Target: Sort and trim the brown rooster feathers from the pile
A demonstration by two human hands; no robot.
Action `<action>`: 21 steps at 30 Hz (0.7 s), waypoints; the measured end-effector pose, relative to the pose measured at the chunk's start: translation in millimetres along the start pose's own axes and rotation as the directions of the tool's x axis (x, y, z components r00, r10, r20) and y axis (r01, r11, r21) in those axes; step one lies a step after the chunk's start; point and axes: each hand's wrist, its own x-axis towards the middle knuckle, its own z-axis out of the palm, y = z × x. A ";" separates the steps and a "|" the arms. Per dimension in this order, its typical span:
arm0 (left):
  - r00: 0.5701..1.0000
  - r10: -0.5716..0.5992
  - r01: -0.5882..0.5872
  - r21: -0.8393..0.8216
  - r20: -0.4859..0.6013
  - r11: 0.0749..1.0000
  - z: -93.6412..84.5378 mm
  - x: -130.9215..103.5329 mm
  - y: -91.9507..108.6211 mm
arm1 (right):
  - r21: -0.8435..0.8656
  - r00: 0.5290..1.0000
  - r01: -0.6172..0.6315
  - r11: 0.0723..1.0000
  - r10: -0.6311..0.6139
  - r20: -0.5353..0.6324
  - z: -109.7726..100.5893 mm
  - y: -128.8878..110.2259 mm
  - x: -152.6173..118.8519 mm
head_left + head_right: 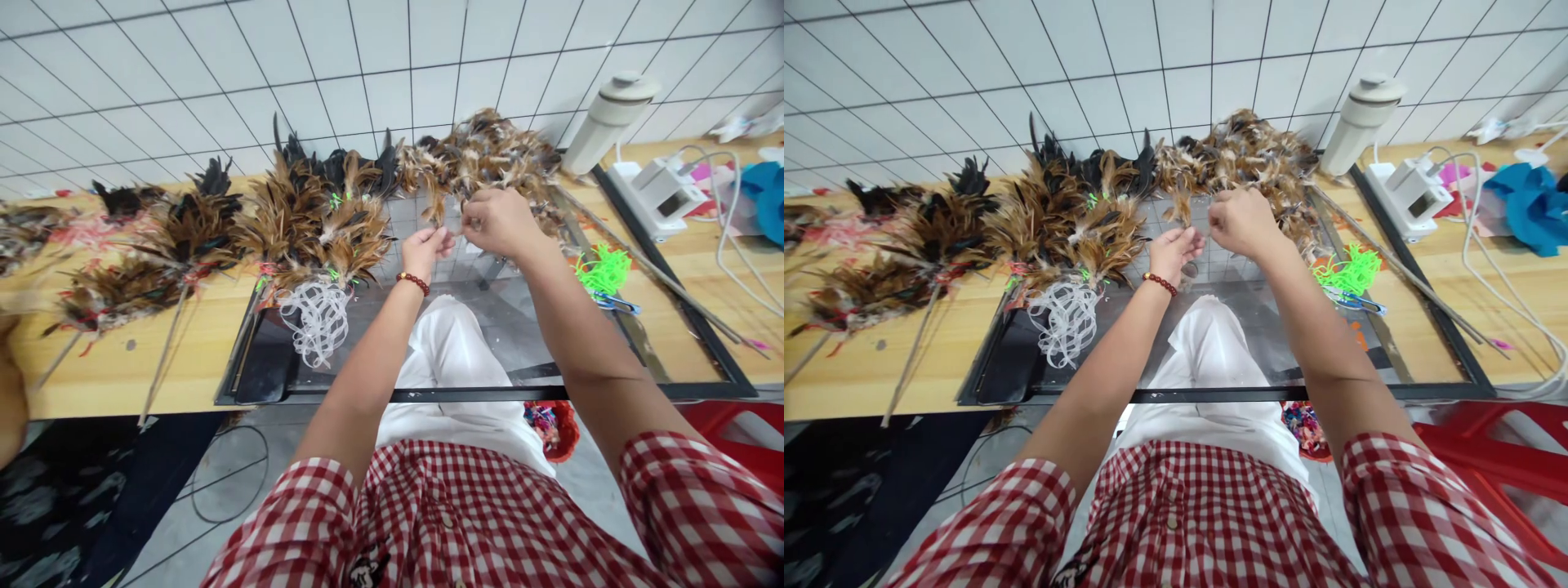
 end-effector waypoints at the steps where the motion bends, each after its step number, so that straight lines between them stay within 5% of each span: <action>1: 1.000 -0.013 0.013 0.027 0.002 1.000 0.9 -0.3 -0.2 | -0.019 1.000 -0.003 1.000 0.003 0.000 0.0 -4.2 0.2; 10: 0.996 -0.026 0.009 0.191 0.089 0.982 2.1 1.1 -2.5 | 0.012 0.999 -0.033 0.999 0.032 0.043 0.6 -16.8 3.9; 14: 1.000 -0.001 0.000 0.032 0.028 0.999 -1.1 -1.5 5.6 | 0.037 0.978 -0.199 0.979 0.201 -0.062 1.3 4.7 0.8; 18: 0.999 -0.037 0.039 -0.066 0.031 0.997 -6.1 -4.5 13.3 | 0.353 0.957 -0.263 0.898 0.289 -0.021 5.7 16.7 2.2; 21: 0.988 -0.084 0.087 -0.018 0.126 0.996 -7.5 -6.9 15.0 | 0.699 0.948 -0.280 0.658 0.304 0.093 9.5 6.3 6.5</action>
